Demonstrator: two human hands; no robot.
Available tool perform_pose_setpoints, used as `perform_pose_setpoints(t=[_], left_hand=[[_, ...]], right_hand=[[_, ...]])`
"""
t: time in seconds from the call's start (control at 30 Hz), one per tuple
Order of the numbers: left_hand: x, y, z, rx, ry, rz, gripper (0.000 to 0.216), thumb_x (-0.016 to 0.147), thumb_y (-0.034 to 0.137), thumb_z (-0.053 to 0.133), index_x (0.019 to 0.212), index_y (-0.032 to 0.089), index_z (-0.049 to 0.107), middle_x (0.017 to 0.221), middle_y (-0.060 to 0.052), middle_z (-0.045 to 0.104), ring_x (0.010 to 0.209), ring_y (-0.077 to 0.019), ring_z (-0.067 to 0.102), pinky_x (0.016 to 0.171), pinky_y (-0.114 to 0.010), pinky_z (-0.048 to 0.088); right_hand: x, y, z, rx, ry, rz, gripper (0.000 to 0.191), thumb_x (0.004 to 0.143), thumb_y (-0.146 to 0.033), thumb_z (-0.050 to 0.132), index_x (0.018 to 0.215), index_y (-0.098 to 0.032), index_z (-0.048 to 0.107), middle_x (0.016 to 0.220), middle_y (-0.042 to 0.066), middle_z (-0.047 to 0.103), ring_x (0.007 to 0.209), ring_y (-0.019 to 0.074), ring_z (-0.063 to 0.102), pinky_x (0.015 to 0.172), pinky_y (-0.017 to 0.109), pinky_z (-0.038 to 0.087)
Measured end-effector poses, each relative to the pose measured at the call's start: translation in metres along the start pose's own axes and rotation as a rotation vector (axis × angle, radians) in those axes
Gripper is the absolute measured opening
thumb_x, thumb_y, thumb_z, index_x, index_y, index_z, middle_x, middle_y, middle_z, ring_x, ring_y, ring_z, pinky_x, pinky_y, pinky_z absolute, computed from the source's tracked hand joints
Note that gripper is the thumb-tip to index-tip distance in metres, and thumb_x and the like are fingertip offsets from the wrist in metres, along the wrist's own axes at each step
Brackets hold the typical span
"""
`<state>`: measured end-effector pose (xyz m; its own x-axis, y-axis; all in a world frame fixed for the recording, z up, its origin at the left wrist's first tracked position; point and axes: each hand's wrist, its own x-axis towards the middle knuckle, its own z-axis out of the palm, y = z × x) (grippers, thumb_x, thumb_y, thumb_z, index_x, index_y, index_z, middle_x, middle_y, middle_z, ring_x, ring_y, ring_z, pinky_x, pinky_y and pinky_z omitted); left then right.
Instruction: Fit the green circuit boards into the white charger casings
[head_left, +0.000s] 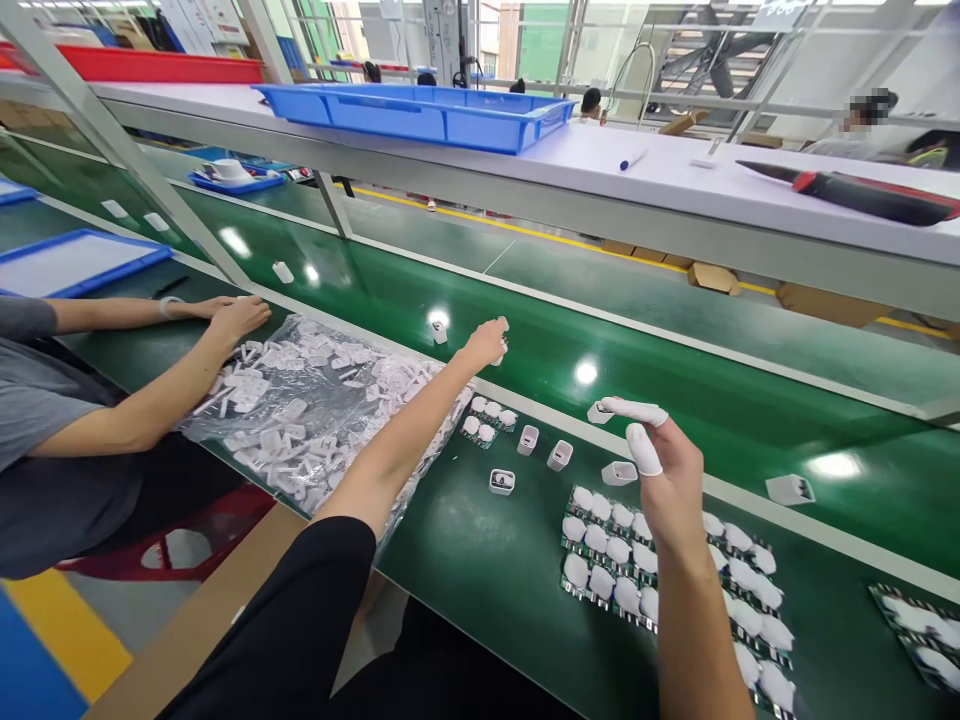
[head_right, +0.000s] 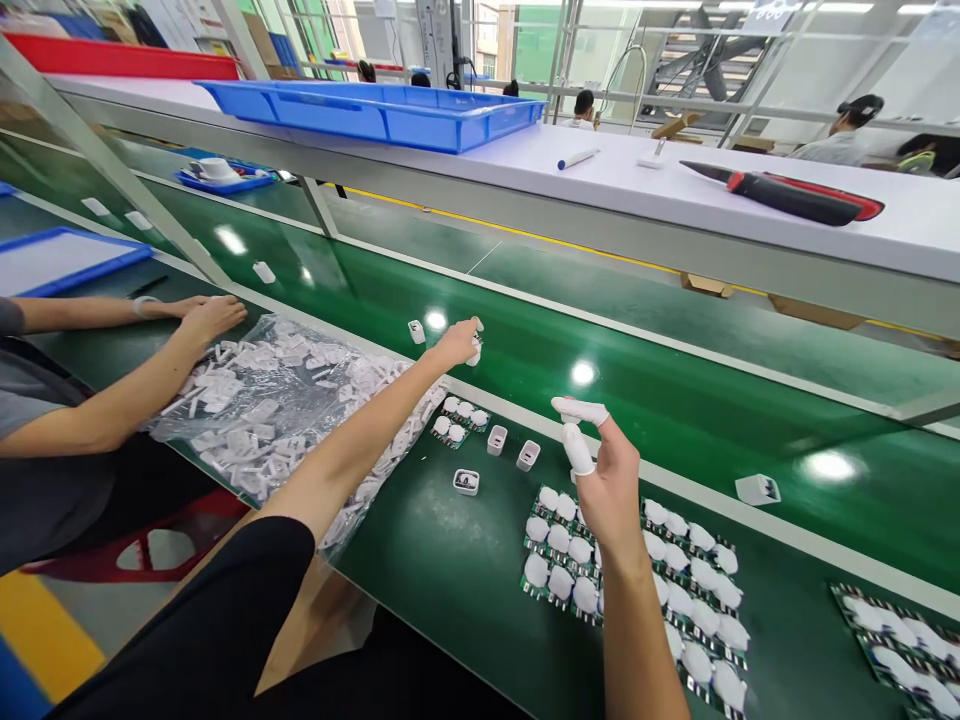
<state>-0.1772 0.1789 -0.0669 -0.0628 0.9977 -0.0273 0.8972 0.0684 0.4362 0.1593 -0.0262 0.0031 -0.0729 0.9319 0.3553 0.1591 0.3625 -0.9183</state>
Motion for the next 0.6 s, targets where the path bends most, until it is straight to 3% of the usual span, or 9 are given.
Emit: perform_pose_setpoints(t=[0.2,0.37,0.53,0.6], left_hand=[[-0.012,0.001,0.009,0.005,0.032,-0.062,0.046,0.109,0.044,0.076,0.146,0.018,0.069,0.149,-0.014,0.071,0.129,-0.0292,0.074,0.109,-0.053,0.067],[-0.024,0.005,-0.004,-0.076,0.053,-0.056,0.046,0.109,0.044,0.077,0.146,0.019,0.069,0.148,-0.013,0.071,0.129,-0.0289,0.074,0.108,-0.052,0.067],[-0.062,0.049,-0.027,-0.196,0.087,0.142,0.036,0.104,0.012,0.067,0.140,0.016,0.067,0.150,-0.019,0.065,0.125,-0.0301,0.074,0.114,-0.048,0.060],[-0.094,0.077,-0.030,-0.265,0.086,0.280,0.043,0.106,0.015,0.064,0.149,0.022,0.062,0.149,-0.014,0.066,0.128,-0.0281,0.073,0.116,-0.043,0.058]], right_hand=[[0.003,-0.004,-0.011,-0.022,0.065,-0.053,0.037,0.105,-0.060,0.075,0.127,-0.032,0.086,0.139,0.010,0.085,0.140,0.0386,0.075,0.127,0.065,0.055],[0.007,-0.002,-0.022,-0.028,0.130,-0.072,0.037,0.105,-0.061,0.075,0.123,-0.031,0.087,0.134,0.010,0.086,0.136,0.0380,0.077,0.122,0.063,0.059],[0.014,0.007,-0.021,-0.040,0.120,-0.073,0.036,0.106,-0.061,0.073,0.120,-0.030,0.086,0.129,0.010,0.086,0.130,0.0356,0.078,0.121,0.062,0.059],[0.015,0.010,-0.016,-0.059,0.103,-0.083,0.034,0.106,-0.059,0.074,0.121,-0.029,0.084,0.124,0.010,0.085,0.124,0.0332,0.079,0.117,0.059,0.061]])
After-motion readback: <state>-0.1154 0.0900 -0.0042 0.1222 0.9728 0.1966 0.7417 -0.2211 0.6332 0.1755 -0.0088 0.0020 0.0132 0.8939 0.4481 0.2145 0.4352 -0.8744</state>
